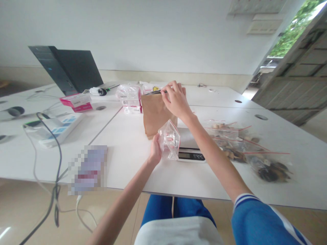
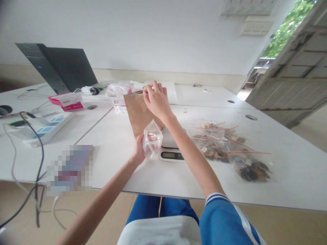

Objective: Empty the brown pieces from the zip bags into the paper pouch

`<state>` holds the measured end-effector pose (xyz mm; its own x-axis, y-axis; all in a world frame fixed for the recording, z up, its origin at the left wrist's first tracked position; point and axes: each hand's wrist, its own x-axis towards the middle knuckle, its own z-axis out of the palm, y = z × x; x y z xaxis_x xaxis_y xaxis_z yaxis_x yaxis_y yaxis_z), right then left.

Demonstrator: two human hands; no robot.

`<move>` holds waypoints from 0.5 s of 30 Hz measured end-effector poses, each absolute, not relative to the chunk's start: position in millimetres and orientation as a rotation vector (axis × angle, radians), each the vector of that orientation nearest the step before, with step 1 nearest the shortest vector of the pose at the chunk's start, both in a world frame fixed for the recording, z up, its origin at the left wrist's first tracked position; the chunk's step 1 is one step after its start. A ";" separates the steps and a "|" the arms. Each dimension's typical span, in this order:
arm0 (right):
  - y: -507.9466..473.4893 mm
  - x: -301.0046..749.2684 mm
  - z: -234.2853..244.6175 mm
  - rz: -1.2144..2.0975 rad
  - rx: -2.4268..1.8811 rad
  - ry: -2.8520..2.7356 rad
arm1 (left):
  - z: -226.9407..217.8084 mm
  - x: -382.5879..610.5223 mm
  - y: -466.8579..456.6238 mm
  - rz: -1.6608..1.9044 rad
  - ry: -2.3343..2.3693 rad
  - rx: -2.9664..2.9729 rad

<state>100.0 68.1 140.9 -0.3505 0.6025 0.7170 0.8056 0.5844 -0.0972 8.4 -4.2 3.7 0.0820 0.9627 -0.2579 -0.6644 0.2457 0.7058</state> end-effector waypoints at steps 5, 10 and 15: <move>36.6 117.7 124.0 0.124 -1.265 -2.348 | 0.6 11.9 -4.2 1.374 0.872 0.532; 30.7 143.0 99.6 0.506 -1.326 -2.446 | 0.5 1.9 -9.6 1.434 0.973 0.726; 34.1 161.2 82.7 0.942 -1.127 -2.077 | 7.6 -15.8 -28.8 1.287 1.184 1.207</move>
